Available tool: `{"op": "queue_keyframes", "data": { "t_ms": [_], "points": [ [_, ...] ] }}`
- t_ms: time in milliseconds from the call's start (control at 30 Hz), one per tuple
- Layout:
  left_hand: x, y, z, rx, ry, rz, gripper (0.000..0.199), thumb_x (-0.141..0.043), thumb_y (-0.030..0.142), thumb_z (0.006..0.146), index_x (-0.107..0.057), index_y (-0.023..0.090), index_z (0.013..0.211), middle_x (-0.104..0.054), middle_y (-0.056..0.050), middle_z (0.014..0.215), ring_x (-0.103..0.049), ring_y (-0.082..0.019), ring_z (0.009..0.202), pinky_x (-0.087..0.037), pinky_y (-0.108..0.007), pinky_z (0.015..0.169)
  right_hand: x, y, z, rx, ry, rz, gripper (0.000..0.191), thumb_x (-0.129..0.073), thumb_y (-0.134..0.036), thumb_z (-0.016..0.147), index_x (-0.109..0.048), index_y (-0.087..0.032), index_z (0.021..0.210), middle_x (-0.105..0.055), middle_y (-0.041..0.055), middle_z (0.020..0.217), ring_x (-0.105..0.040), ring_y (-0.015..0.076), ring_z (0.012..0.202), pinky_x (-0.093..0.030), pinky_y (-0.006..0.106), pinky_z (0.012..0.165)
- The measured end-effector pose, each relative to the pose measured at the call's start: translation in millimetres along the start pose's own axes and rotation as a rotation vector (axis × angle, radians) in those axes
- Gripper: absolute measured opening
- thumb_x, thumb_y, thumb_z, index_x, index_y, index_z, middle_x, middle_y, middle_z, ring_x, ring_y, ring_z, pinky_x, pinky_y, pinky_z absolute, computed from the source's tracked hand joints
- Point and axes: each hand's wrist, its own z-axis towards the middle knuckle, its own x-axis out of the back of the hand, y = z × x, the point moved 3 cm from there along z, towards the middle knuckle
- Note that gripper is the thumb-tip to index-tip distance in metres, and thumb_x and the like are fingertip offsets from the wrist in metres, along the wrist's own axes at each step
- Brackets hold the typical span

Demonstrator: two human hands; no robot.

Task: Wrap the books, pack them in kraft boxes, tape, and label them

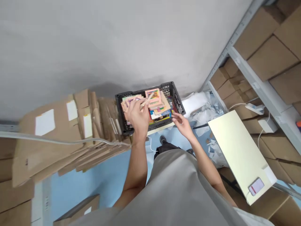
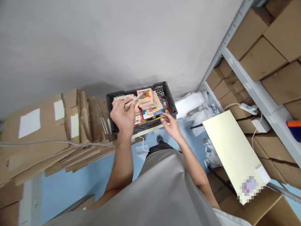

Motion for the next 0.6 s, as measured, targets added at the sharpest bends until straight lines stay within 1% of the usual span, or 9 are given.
{"op": "queue_keyframes", "data": {
  "t_ms": [67, 100, 200, 267, 367, 433, 500, 533, 600],
  "points": [
    [-31.9, 50, -24, -0.094, -0.089, -0.076, 0.026, -0.078, 0.032, 0.1, -0.083, 0.021, 0.123, -0.083, -0.011, 0.123, -0.076, -0.03, 0.122, -0.057, -0.041, 0.113, 53, -16, -24, 0.122, 0.13, -0.186, 0.051, -0.07, -0.058, 0.108, -0.073, -0.026, 0.148, -0.079, 0.0147, 0.147, -0.078, 0.0288, 0.131, -0.067, 0.046, 0.112],
    [-52.4, 74, -39, -0.122, -0.167, -0.123, 0.028, -0.079, 0.033, 0.1, -0.083, 0.021, 0.124, -0.084, -0.01, 0.121, -0.077, -0.029, 0.118, -0.058, -0.04, 0.111, 81, -23, -38, 0.175, 0.201, -0.295, 0.052, -0.068, -0.054, 0.11, -0.069, -0.026, 0.154, -0.075, 0.0151, 0.154, -0.074, 0.0296, 0.138, -0.065, 0.048, 0.116],
    [-123.4, 145, -92, -0.187, -0.526, -0.276, 0.032, -0.081, 0.031, 0.098, -0.082, 0.022, 0.129, -0.086, -0.006, 0.113, -0.081, -0.026, 0.106, -0.062, -0.038, 0.102, 165, -35, -83, 0.242, 0.38, -0.596, 0.058, -0.066, -0.047, 0.112, -0.061, -0.027, 0.165, -0.063, 0.0158, 0.168, -0.061, 0.0327, 0.155, -0.055, 0.054, 0.129],
    [-166.9, 188, -130, -0.254, -0.748, -0.35, 0.035, -0.082, 0.029, 0.096, -0.083, 0.023, 0.13, -0.087, -0.006, 0.114, -0.081, -0.025, 0.106, -0.063, -0.037, 0.101, 217, -34, -117, 0.203, 0.443, -0.713, 0.051, -0.065, -0.043, 0.113, -0.066, -0.027, 0.162, -0.068, 0.0151, 0.162, -0.063, 0.0332, 0.15, -0.054, 0.056, 0.129],
    [-216.5, 247, -184, -0.394, -0.969, -0.398, 0.037, -0.085, 0.029, 0.095, -0.084, 0.025, 0.132, -0.086, -0.008, 0.118, -0.081, -0.026, 0.112, -0.063, -0.038, 0.105, 285, -25, -176, 0.076, 0.52, -0.789, 0.036, -0.058, -0.037, 0.116, -0.08, -0.027, 0.143, -0.083, 0.0142, 0.135, -0.075, 0.0324, 0.123, -0.061, 0.052, 0.114],
    [-242.2, 281, -214, -0.468, -1.107, -0.424, 0.039, -0.084, 0.03, 0.097, -0.083, 0.026, 0.136, -0.085, -0.007, 0.117, -0.08, -0.026, 0.111, -0.064, -0.039, 0.106, 319, -17, -213, -0.01, 0.584, -0.792, 0.035, -0.056, -0.037, 0.117, -0.084, -0.025, 0.135, -0.086, 0.0139, 0.125, -0.077, 0.0319, 0.113, -0.063, 0.049, 0.107],
    [-265.7, 307, -240, -0.516, -1.226, -0.461, 0.041, -0.082, 0.032, 0.1, -0.08, 0.026, 0.14, -0.084, -0.007, 0.116, -0.08, -0.025, 0.112, -0.064, -0.039, 0.107, 343, -8, -243, -0.067, 0.653, -0.731, 0.036, -0.056, -0.042, 0.118, -0.086, -0.024, 0.131, -0.086, 0.0132, 0.121, -0.078, 0.0307, 0.109, -0.063, 0.047, 0.103],
    [-277.3, 317, -251, -0.535, -1.26, -0.48, 0.042, -0.08, 0.033, 0.101, -0.079, 0.026, 0.142, -0.084, -0.007, 0.118, -0.08, -0.026, 0.115, -0.063, -0.04, 0.109, 353, -2, -254, -0.092, 0.693, -0.67, 0.037, -0.057, -0.045, 0.117, -0.087, -0.025, 0.129, -0.087, 0.0125, 0.119, -0.079, 0.0296, 0.108, -0.064, 0.045, 0.101],
    [-301.7, 330, -269, -0.553, -1.256, -0.508, 0.047, -0.079, 0.036, 0.103, -0.074, 0.025, 0.148, -0.081, -0.01, 0.131, -0.076, -0.028, 0.128, -0.06, -0.043, 0.117, 366, 13, -270, -0.147, 0.806, -0.488, 0.041, -0.061, -0.054, 0.114, -0.089, -0.024, 0.121, -0.087, 0.0112, 0.113, -0.08, 0.027, 0.1, -0.066, 0.041, 0.093]
  ]
}}
